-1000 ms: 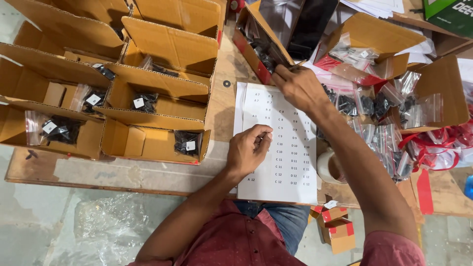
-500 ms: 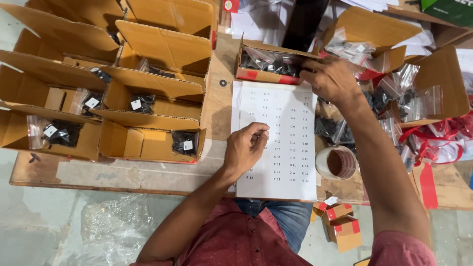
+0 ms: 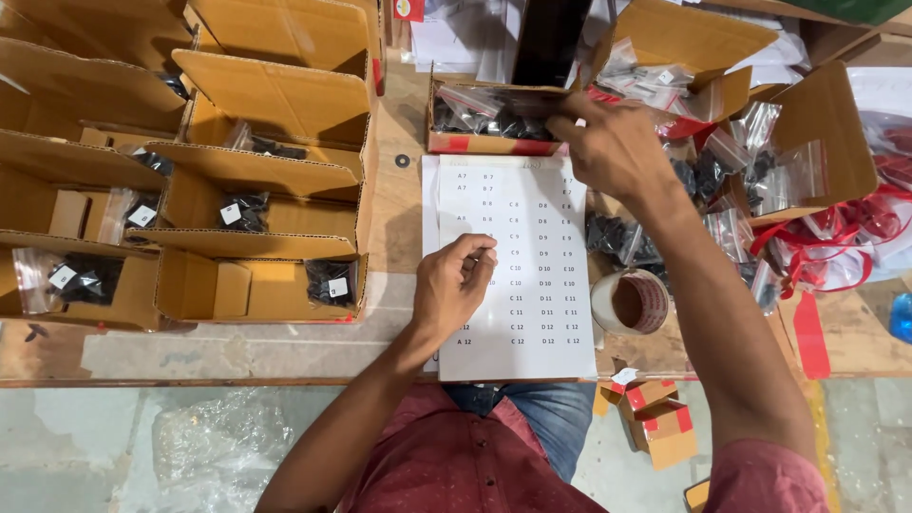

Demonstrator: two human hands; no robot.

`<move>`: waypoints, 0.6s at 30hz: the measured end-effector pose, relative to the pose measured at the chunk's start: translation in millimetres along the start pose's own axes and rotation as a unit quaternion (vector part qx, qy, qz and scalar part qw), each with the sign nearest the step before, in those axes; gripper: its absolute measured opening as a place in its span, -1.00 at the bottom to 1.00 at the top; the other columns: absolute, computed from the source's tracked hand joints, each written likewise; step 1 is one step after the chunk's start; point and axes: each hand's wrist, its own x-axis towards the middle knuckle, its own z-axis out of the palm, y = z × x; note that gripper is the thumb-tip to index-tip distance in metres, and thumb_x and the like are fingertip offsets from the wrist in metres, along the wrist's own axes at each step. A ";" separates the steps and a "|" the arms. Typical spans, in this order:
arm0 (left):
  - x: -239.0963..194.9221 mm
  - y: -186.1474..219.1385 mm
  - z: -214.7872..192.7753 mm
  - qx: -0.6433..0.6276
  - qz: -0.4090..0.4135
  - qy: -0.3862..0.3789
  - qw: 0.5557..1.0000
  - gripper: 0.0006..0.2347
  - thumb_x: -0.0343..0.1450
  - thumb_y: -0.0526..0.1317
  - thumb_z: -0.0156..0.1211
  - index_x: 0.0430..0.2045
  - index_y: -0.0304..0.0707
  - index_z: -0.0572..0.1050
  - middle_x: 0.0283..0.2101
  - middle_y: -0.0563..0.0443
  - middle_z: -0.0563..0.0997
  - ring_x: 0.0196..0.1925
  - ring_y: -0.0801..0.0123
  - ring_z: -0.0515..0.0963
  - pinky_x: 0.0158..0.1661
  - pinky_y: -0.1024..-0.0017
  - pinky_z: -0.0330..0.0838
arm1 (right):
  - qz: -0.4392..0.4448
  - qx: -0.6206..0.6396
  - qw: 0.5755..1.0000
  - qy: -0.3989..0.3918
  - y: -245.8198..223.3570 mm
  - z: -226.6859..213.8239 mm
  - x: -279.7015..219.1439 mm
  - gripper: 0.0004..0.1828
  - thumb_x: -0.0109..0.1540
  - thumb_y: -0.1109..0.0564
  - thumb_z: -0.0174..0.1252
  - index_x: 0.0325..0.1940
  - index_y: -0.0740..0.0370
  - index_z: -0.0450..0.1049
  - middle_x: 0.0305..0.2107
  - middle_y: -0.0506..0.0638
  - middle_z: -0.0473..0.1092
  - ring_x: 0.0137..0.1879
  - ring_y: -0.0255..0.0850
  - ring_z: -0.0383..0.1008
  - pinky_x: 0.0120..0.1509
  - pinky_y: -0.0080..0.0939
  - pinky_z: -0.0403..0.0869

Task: Peeling labels from a sheet, applying them to small plastic bags of hardware, and organizing them into cardboard boxes.

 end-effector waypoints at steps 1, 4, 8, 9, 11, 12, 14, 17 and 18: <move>0.5 0.6 -0.7 0.000 -0.001 -0.001 1.000 -0.87 0.47 -0.31 0.22 -0.17 -0.35 0.57 -0.38 -0.04 0.71 -0.40 0.46 0.72 -0.40 0.53 0.61 | 0.001 0.001 1.000 -0.001 1.3 -0.7 1.4 -0.62 0.18 0.33 0.19 0.03 0.07 0.63 0.05 -0.07 0.49 -0.38 -0.19 0.49 -0.34 -0.14 0.49; 0.7 3.1 -0.5 0.000 0.013 -0.005 1.000 -0.88 0.47 -0.31 0.22 -0.17 -0.36 0.57 -0.36 -0.04 0.71 -0.40 0.47 0.72 -0.40 0.53 0.61 | 0.032 0.071 0.994 0.074 2.0 -7.3 6.2 -0.55 0.24 0.34 0.16 0.22 0.21 0.56 -0.01 0.00 0.46 -0.34 -0.13 0.48 -0.34 -0.13 0.46; -0.3 -1.6 0.5 -0.028 0.008 0.004 1.000 -0.88 0.48 -0.36 0.21 -0.16 -0.39 0.56 -0.36 -0.04 0.71 -0.41 0.47 0.70 -0.42 0.54 0.60 | 0.093 0.111 0.982 0.118 -8.7 -21.3 19.2 -0.48 0.25 0.39 0.14 0.33 0.33 0.46 -0.02 0.10 0.44 -0.36 -0.03 0.47 -0.36 -0.07 0.43; -1.3 -5.8 1.1 -0.051 0.005 0.017 0.999 -0.88 0.48 -0.38 0.20 -0.15 -0.40 0.56 -0.36 -0.03 0.70 -0.41 0.47 0.70 -0.43 0.55 0.60 | 0.106 0.126 0.978 0.127 -12.3 -22.0 22.6 -0.44 0.23 0.41 0.12 0.35 0.35 0.43 -0.03 0.12 0.43 -0.36 0.01 0.47 -0.33 -0.03 0.43; -1.4 -9.6 -0.4 -0.086 0.000 0.039 0.996 -0.88 0.49 -0.40 0.18 -0.13 -0.42 0.55 -0.34 -0.04 0.69 -0.38 0.48 0.70 -0.40 0.55 0.61 | 0.107 0.147 0.975 0.126 -22.1 -20.1 20.4 -0.45 0.23 0.42 0.11 0.34 0.34 0.44 -0.03 0.12 0.42 -0.34 0.02 0.49 -0.32 -0.03 0.44; -2.6 -12.3 -1.3 -0.119 -0.002 0.061 0.991 -0.87 0.49 -0.42 0.16 -0.12 -0.43 0.54 -0.32 -0.05 0.68 -0.36 0.48 0.69 -0.37 0.55 0.62 | 0.108 0.167 0.972 0.128 -27.8 -18.1 19.2 -0.46 0.23 0.43 0.10 0.32 0.33 0.44 -0.03 0.13 0.42 -0.31 0.03 0.50 -0.31 -0.02 0.45; -2.7 -15.6 -1.7 -0.137 -0.007 0.079 0.987 -0.87 0.50 -0.43 0.15 -0.10 -0.45 0.53 -0.29 -0.05 0.68 -0.33 0.48 0.69 -0.32 0.54 0.64 | 0.092 0.182 0.971 0.125 -46.2 -25.6 9.7 -0.50 0.22 0.42 0.13 0.26 0.31 0.47 -0.02 0.13 0.43 -0.25 0.05 0.53 -0.25 -0.02 0.47; -2.5 -17.1 -3.2 -0.153 -0.009 0.110 0.982 -0.85 0.51 -0.46 0.14 -0.07 -0.46 0.51 -0.26 -0.05 0.67 -0.30 0.49 0.67 -0.28 0.55 0.62 | 0.081 0.221 0.967 0.096 -69.6 -38.0 -9.2 -0.58 0.20 0.39 0.17 0.15 0.31 0.53 -0.03 0.13 0.46 -0.19 0.06 0.56 -0.17 -0.01 0.51; -2.7 -17.2 -4.2 -0.153 -0.007 0.126 0.980 -0.84 0.50 -0.47 0.13 -0.05 -0.46 0.50 -0.24 -0.04 0.66 -0.29 0.49 0.66 -0.27 0.57 0.60 | 0.082 0.248 0.963 0.068 -77.0 -42.1 -15.9 -0.62 0.19 0.38 0.19 0.10 0.31 0.55 -0.05 0.13 0.48 -0.20 0.06 0.57 -0.16 -0.01 0.53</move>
